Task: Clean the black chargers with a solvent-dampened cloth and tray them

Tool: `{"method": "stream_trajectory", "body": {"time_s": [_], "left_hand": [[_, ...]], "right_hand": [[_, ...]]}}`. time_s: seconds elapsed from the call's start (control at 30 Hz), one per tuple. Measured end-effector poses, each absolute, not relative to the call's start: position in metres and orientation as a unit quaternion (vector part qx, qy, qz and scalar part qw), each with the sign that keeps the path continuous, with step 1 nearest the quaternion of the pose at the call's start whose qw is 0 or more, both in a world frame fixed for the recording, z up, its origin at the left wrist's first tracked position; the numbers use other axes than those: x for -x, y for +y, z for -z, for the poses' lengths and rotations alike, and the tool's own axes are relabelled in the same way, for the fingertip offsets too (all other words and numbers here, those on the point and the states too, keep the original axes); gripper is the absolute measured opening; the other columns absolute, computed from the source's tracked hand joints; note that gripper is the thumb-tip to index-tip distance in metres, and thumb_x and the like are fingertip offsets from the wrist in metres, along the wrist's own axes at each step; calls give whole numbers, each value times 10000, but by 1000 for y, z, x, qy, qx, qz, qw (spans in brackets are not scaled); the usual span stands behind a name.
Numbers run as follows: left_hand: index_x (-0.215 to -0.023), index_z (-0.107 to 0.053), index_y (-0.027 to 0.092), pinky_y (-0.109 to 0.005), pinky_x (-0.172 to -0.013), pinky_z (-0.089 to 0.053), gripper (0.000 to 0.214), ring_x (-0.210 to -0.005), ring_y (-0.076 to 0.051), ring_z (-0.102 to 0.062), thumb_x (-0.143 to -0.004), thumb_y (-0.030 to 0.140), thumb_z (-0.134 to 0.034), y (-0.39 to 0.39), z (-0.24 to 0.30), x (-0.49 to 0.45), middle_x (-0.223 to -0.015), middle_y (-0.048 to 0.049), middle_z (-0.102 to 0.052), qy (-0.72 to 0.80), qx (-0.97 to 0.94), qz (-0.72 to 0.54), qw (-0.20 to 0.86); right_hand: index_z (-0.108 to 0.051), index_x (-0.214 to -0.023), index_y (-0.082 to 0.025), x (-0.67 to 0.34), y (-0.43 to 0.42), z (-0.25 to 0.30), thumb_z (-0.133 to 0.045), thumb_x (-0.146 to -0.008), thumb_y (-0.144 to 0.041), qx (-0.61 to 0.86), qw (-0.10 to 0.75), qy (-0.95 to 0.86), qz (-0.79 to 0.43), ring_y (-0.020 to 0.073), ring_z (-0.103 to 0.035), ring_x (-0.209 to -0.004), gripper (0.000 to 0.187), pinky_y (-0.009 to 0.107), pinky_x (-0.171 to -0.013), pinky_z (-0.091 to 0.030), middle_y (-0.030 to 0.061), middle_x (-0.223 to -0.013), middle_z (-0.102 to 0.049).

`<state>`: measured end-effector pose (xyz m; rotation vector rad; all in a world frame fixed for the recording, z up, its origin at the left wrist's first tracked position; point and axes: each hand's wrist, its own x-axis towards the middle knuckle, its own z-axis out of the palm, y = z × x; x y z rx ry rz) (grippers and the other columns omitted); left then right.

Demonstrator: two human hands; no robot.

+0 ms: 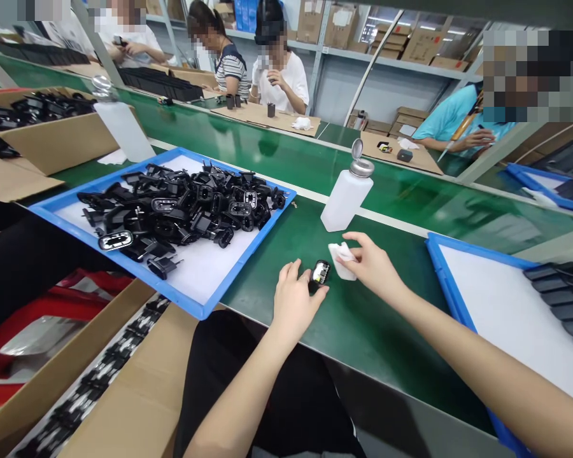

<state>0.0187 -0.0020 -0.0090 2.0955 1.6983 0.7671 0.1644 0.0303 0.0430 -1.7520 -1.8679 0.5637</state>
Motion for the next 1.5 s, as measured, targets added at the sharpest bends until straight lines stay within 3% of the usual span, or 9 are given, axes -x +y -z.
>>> {"method": "stream_trajectory", "body": {"time_s": [0.2,0.37,0.53,0.83,0.93,1.03,1.1,1.3,1.5], "left_hand": [[-936,-580,133,-341,-893,-334,324,-1082,-242,-338,-696,324,-477,-1,9,-18,-1110,-101,-475,594,-737,-276,166],[-935,-581,104,-332,-895,-335,341,-1082,-243,-335,-688,310,-467,-2,7,-20,-1116,-109,-474,598,-736,-266,175],[-993,-556,148,-332,-897,-330,331,-1090,-230,-332,-686,234,-468,-2,4,-17,-1135,-91,-463,594,-739,-254,189],[-980,-559,146,-354,-896,-325,359,-1104,-243,-313,-693,351,-492,-1,4,-16,-1155,-106,-447,583,-749,-245,197],[-949,-577,136,-340,-901,-322,339,-1098,-239,-320,-684,332,-498,-1,4,-17,-1145,-108,-456,583,-746,-255,197],[-920,-593,145,-334,-897,-328,312,-1090,-235,-330,-676,316,-500,-1,5,-17,-1127,-98,-472,585,-739,-270,198],[-914,-596,149,-336,-894,-331,306,-1088,-233,-331,-676,315,-500,-1,6,-17,-1121,-94,-476,587,-735,-276,198],[-921,-591,151,-341,-892,-332,309,-1091,-229,-331,-677,314,-494,-1,5,-18,-1131,-90,-469,588,-737,-269,197],[-932,-580,155,-364,-876,-341,305,-1103,-235,-321,-693,310,-471,-1,3,-19,-1141,-93,-460,592,-741,-247,198]], "right_hand": [[-300,-1170,-141,-140,23,-26,-379,-705,-89,560,209,-800,-47,202,-579,-637,474,289,-520,-446,35,-795,-616],[-272,-1192,-147,-138,10,-10,-282,-762,-75,470,294,-832,19,189,-498,-941,436,329,-746,-446,82,-1003,-553],[-246,-1209,-199,-135,-4,-5,-297,-794,-83,401,332,-854,-1,167,-465,-988,434,376,-868,-371,52,-1010,-553],[-344,-1151,-205,-170,-3,-10,-273,-784,-26,327,231,-916,38,214,-401,-1058,415,525,-892,-246,105,-1085,-501],[-378,-1127,-207,-171,6,-13,-314,-789,-80,389,282,-876,-37,211,-444,-1016,366,482,-887,-296,89,-1088,-504],[-358,-1144,-165,-169,21,-20,-378,-794,-221,510,382,-750,-178,202,-540,-875,355,379,-752,-451,91,-1001,-559],[-390,-1115,-147,-168,28,-26,-418,-774,-276,549,398,-699,-227,202,-568,-802,366,352,-704,-475,73,-899,-603],[-347,-1162,-188,-165,18,-21,-368,-784,-194,504,310,-789,-164,173,-532,-894,379,325,-766,-449,29,-962,-584],[-249,-1221,-195,-166,-7,-4,-312,-792,-101,465,311,-828,-47,165,-456,-1005,444,370,-839,-405,45,-1040,-541]]}}
